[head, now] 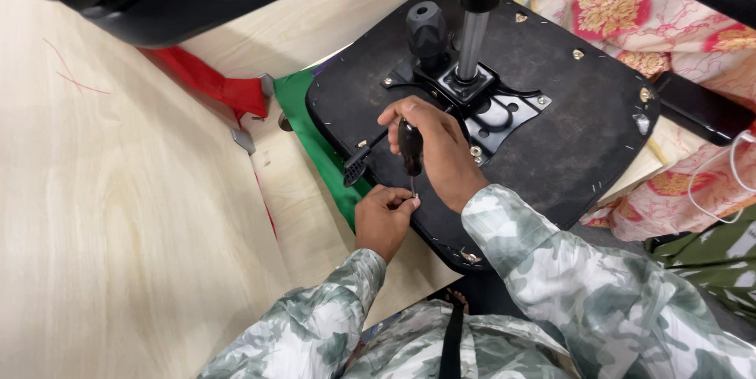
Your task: The person uses a screwdriver to tighten screws on the underside of an office chair seat, securing the seat to the central gas lift column. The person works on multiple screws around the central mounting plate.
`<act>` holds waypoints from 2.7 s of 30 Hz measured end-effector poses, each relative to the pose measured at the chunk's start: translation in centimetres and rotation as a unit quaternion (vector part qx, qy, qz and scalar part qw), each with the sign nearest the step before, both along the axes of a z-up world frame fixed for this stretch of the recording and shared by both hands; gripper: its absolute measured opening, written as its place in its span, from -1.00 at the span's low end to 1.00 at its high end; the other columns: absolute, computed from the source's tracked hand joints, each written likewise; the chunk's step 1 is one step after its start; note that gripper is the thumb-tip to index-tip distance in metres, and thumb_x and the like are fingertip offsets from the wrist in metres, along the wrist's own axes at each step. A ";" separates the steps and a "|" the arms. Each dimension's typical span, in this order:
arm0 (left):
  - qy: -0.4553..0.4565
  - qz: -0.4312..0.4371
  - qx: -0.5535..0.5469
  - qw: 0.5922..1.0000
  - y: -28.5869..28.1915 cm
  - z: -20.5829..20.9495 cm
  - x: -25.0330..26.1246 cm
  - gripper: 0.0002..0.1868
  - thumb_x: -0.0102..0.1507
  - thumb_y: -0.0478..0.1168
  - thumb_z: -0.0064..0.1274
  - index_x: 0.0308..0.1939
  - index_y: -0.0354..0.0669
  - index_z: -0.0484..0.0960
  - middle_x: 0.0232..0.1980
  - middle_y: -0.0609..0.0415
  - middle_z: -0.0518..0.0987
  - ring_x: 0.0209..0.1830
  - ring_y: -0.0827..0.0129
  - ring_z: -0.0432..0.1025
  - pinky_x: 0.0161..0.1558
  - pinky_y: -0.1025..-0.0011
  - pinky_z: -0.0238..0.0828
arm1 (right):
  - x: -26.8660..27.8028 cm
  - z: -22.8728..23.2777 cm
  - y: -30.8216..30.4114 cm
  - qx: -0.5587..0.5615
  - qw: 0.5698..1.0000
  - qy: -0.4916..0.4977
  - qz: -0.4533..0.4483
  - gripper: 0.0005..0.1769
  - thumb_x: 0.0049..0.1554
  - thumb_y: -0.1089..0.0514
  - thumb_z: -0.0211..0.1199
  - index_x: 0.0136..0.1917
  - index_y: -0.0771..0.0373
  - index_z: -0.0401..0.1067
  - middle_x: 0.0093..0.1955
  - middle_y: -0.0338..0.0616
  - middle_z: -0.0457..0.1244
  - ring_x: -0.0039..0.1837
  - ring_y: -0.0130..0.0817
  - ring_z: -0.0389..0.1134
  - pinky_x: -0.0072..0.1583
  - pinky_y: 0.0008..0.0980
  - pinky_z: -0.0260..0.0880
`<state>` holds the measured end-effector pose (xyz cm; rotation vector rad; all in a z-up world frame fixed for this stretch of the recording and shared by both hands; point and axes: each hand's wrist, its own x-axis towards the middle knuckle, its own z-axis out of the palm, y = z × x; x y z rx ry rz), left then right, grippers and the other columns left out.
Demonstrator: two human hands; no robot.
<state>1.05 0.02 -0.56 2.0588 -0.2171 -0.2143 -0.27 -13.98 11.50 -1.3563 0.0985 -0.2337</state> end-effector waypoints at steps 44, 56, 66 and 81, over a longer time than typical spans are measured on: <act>-0.026 -0.106 0.026 0.994 0.7 -0.1 1.1 -0.79 0.13 -0.32 0.23 -0.15 -0.18 0.79 -0.36 0.13 0.44 -0.41 0.43 0.38 -0.28 0.41 0.37 | 0.8 0.1 -1.5 -0.176 0.981 -0.059 0.049 -0.68 0.03 0.16 0.37 -0.29 0.28 0.22 -0.35 -0.30 0.09 -0.29 -0.58 0.07 -0.26 -0.45 0.08; -0.012 -0.124 0.081 0.989 0.7 1.2 1.7 -0.76 0.08 -0.23 0.30 -0.19 -0.22 0.77 -0.39 0.13 0.46 -0.42 0.42 0.41 -0.28 0.40 0.41 | 0.0 0.4 0.1 -0.166 0.986 -0.004 0.005 -0.54 0.25 -0.16 0.15 -0.26 0.25 0.38 -0.41 -0.21 0.24 -0.31 -0.52 0.29 -0.17 -0.44 0.34; -0.031 -0.139 0.080 0.987 1.0 0.9 2.0 -0.81 0.10 -0.21 0.30 -0.25 -0.19 0.80 -0.38 0.06 0.52 -0.40 0.35 0.44 -0.25 0.34 0.42 | 0.6 -0.6 -0.2 -0.085 0.986 -0.085 0.120 -0.55 0.27 -0.10 0.02 -0.03 0.29 0.55 -0.12 -0.32 0.41 -0.03 -0.58 0.40 0.09 -0.53 0.40; 0.009 -0.149 0.078 0.986 1.6 0.8 2.3 -0.74 0.07 -0.17 0.37 -0.20 -0.17 0.79 -0.39 0.12 0.41 -0.41 0.43 0.34 -0.27 0.39 0.34 | 1.3 1.1 0.7 -0.048 0.991 -0.009 0.126 -0.75 0.08 0.05 0.15 -0.15 0.21 0.56 -0.22 -0.35 0.42 -0.08 -0.59 0.46 0.03 -0.55 0.45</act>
